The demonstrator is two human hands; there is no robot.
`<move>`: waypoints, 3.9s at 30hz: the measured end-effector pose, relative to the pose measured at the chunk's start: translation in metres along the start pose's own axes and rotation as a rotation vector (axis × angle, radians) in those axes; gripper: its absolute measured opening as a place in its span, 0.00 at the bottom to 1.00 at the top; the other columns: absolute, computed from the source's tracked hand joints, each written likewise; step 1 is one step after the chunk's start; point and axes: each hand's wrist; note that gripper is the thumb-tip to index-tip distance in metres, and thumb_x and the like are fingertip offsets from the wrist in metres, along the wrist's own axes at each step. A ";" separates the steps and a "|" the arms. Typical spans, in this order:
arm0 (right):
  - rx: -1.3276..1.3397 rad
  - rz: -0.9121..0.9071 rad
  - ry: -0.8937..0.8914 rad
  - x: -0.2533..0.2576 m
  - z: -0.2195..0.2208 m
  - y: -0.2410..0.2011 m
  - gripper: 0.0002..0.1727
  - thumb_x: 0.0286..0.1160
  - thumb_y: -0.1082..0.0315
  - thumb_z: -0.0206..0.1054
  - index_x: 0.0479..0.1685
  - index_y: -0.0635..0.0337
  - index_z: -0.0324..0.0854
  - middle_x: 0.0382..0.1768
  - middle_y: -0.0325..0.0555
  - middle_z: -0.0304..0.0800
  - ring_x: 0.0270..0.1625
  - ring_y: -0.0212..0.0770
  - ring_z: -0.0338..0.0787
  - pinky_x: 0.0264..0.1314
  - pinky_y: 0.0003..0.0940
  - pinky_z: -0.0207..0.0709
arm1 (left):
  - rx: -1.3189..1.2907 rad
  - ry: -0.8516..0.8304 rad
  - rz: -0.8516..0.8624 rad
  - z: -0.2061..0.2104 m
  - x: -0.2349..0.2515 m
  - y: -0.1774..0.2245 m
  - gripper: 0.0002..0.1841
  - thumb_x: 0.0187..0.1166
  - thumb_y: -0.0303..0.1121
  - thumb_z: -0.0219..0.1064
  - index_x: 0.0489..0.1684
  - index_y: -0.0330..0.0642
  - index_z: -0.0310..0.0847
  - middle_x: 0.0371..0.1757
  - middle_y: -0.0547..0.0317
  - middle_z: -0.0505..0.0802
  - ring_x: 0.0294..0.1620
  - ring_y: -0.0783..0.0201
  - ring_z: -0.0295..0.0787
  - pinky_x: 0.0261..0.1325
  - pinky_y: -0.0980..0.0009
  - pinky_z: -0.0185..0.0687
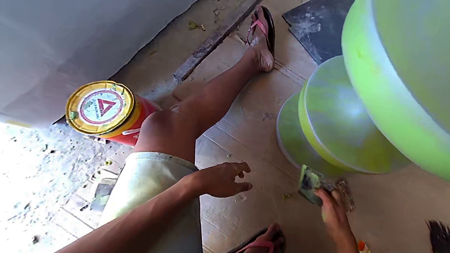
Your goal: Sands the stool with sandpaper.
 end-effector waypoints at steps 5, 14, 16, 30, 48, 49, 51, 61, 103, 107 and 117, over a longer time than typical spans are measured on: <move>-0.657 -0.292 0.107 0.020 -0.015 -0.006 0.20 0.85 0.71 0.54 0.72 0.58 0.82 0.63 0.54 0.89 0.64 0.52 0.89 0.67 0.59 0.81 | -0.031 -0.033 -0.006 0.012 0.026 -0.015 0.29 0.86 0.51 0.65 0.79 0.42 0.72 0.65 0.45 0.89 0.57 0.51 0.92 0.64 0.49 0.85; -1.244 -0.312 0.056 0.070 0.027 0.007 0.33 0.81 0.71 0.64 0.88 0.47 0.68 0.71 0.64 0.80 0.63 0.65 0.88 0.56 0.64 0.85 | 0.183 -0.187 -0.040 0.025 0.053 -0.011 0.31 0.86 0.55 0.61 0.81 0.45 0.72 0.69 0.44 0.87 0.70 0.45 0.85 0.71 0.40 0.78; -1.311 -0.261 0.063 0.071 0.038 0.009 0.36 0.78 0.71 0.68 0.89 0.47 0.66 0.70 0.63 0.78 0.60 0.63 0.89 0.54 0.59 0.87 | 0.158 -0.170 -0.013 0.022 0.054 -0.011 0.31 0.86 0.54 0.62 0.82 0.45 0.71 0.69 0.45 0.87 0.69 0.46 0.86 0.70 0.41 0.79; -1.125 -0.369 0.122 0.065 0.021 0.003 0.30 0.79 0.74 0.56 0.84 0.53 0.74 0.68 0.68 0.83 0.66 0.69 0.86 0.64 0.69 0.79 | 0.126 -0.155 -0.011 0.010 0.050 -0.009 0.29 0.85 0.54 0.62 0.77 0.44 0.74 0.61 0.45 0.88 0.62 0.45 0.88 0.61 0.40 0.82; -1.210 -0.337 0.152 0.071 0.043 0.016 0.36 0.80 0.74 0.60 0.91 0.46 0.63 0.77 0.63 0.74 0.64 0.66 0.87 0.58 0.65 0.83 | 0.147 -0.213 -0.022 0.013 0.056 -0.004 0.31 0.85 0.54 0.63 0.79 0.43 0.72 0.63 0.45 0.88 0.63 0.44 0.87 0.61 0.39 0.82; -1.252 -0.293 0.148 0.070 0.047 0.015 0.37 0.80 0.72 0.61 0.92 0.45 0.61 0.77 0.62 0.74 0.64 0.65 0.87 0.57 0.64 0.83 | 0.154 -0.210 -0.021 0.013 0.057 -0.004 0.31 0.85 0.54 0.63 0.79 0.43 0.73 0.62 0.45 0.88 0.63 0.45 0.88 0.61 0.40 0.82; -1.288 -0.214 0.101 0.070 0.055 0.007 0.39 0.79 0.73 0.62 0.93 0.45 0.58 0.79 0.62 0.71 0.64 0.67 0.87 0.54 0.66 0.84 | 0.154 -0.216 -0.023 0.010 0.057 -0.004 0.30 0.85 0.54 0.63 0.79 0.43 0.73 0.64 0.45 0.88 0.64 0.44 0.87 0.62 0.40 0.82; -1.199 -0.373 -0.043 0.060 0.013 0.001 0.30 0.78 0.73 0.59 0.82 0.46 0.77 0.74 0.55 0.81 0.66 0.61 0.87 0.59 0.65 0.83 | 0.117 -0.177 -0.016 0.004 0.054 -0.006 0.30 0.85 0.54 0.63 0.77 0.42 0.74 0.62 0.45 0.89 0.62 0.44 0.88 0.60 0.39 0.82; -1.196 -0.306 -0.230 0.041 -0.019 0.009 0.33 0.74 0.75 0.60 0.82 0.42 0.77 0.76 0.47 0.81 0.70 0.52 0.87 0.62 0.56 0.86 | 0.116 -0.167 -0.062 0.011 0.070 -0.024 0.31 0.84 0.54 0.64 0.78 0.41 0.74 0.63 0.41 0.90 0.64 0.43 0.88 0.67 0.37 0.79; -1.133 -0.366 -0.133 0.059 -0.026 -0.008 0.26 0.80 0.67 0.53 0.75 0.47 0.84 0.67 0.49 0.89 0.64 0.55 0.91 0.60 0.63 0.84 | 0.086 -0.190 -0.082 0.014 0.072 -0.025 0.31 0.85 0.54 0.63 0.78 0.41 0.73 0.64 0.40 0.89 0.66 0.41 0.87 0.68 0.36 0.78; -1.378 -0.038 -0.114 0.037 0.032 0.010 0.39 0.77 0.69 0.65 0.93 0.46 0.60 0.84 0.57 0.67 0.77 0.58 0.78 0.70 0.51 0.81 | 0.137 -0.186 -0.080 0.020 0.077 -0.029 0.30 0.85 0.54 0.63 0.77 0.41 0.74 0.61 0.42 0.91 0.62 0.44 0.89 0.66 0.39 0.80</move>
Point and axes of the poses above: each hand's wrist, its own x-axis towards the middle knuckle, its own z-axis out of the palm, y = z × x
